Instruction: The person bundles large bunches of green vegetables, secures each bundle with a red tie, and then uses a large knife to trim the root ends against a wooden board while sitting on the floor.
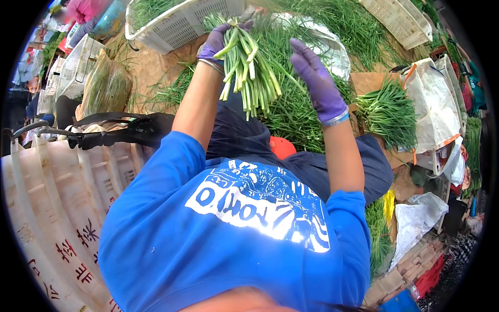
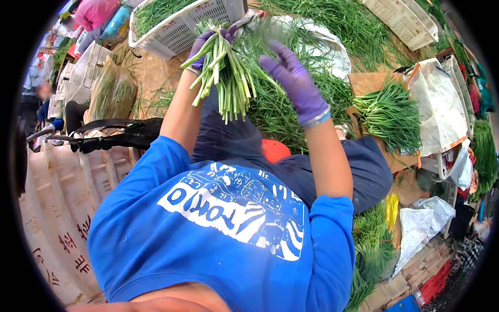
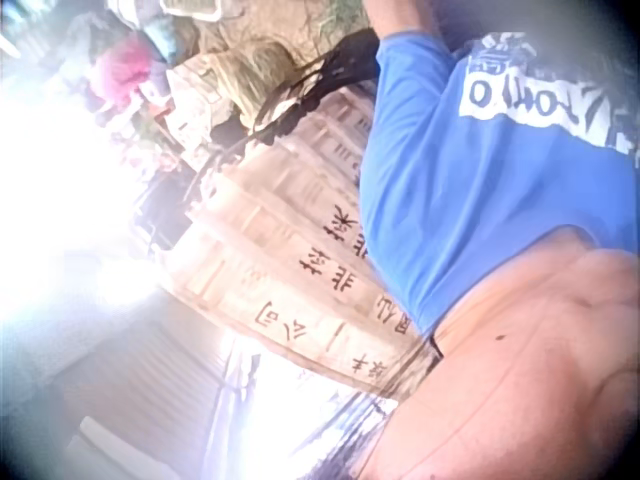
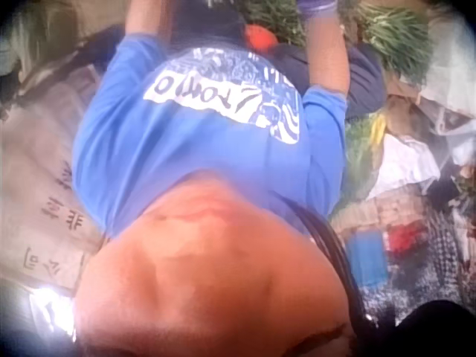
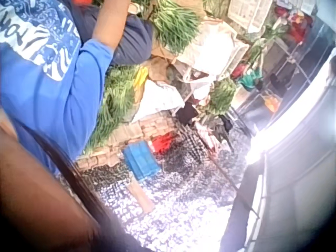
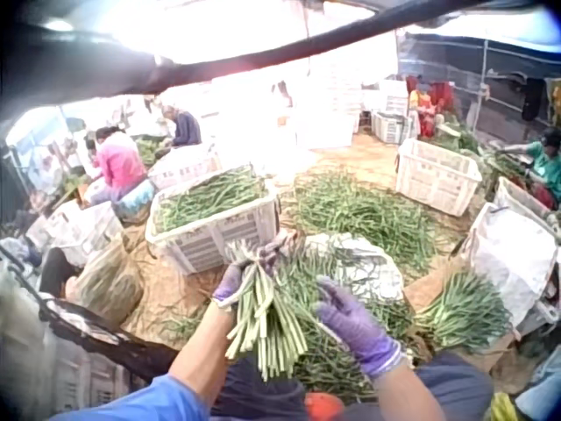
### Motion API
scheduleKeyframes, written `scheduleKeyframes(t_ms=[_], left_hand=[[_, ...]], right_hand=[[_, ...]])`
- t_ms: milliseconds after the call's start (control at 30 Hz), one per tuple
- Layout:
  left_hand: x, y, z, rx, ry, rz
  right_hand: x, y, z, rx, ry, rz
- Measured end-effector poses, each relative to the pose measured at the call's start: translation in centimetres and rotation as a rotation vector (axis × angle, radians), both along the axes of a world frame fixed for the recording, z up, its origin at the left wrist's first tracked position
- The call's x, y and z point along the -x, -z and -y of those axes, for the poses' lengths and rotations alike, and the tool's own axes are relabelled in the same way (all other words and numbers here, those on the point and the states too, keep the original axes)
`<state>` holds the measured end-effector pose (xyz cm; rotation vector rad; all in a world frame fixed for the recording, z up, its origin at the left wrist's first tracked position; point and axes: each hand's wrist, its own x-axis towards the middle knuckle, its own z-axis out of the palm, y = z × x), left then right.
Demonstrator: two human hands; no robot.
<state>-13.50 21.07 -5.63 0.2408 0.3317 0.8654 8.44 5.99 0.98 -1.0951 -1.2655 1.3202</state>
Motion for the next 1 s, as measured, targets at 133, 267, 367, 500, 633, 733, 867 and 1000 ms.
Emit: scheduleKeyframes(t_ms=[133, 267, 367, 500, 633, 733, 867, 1000], left_hand=[[-1.0, -0.1, 0.4, -0.086, -0.133, -0.287], [-3.5, -1.3, 1.6, -0.020, -0.330, -0.394], [-3.4, -0.1, 1.3, -0.056, -0.308, -0.396], [-3.0, 0.4, 1.2, 0.015, -0.253, -0.227], [-2.3, 1.3, 1.2, 0.004, -0.153, -0.127], [-2.2, 1.4, 1.0, -0.010, -0.246, -0.241], [-2.3, -0.3, 1.4, 0.064, -0.510, -0.427], [1.4, 0.0, 0.3, 0.007, -0.444, -0.222]], right_hand=[[1.1, -2.1, 2.7, -0.477, 0.060, 0.680], [1.8, 0.0, 3.4, -0.453, 0.270, 0.919], [1.4, 1.7, 3.5, -0.517, 0.442, 0.770], [2.3, 4.8, 4.4, -0.537, 0.585, 0.546], [1.8, 5.1, 5.1, -0.461, 0.552, 0.702], [1.3, 5.6, 5.2, -0.331, 0.540, 0.624], [-0.7, 6.6, 5.8, -0.204, 0.535, 0.480], [-3.1, 8.7, 6.1, -0.113, 0.468, 0.339]])
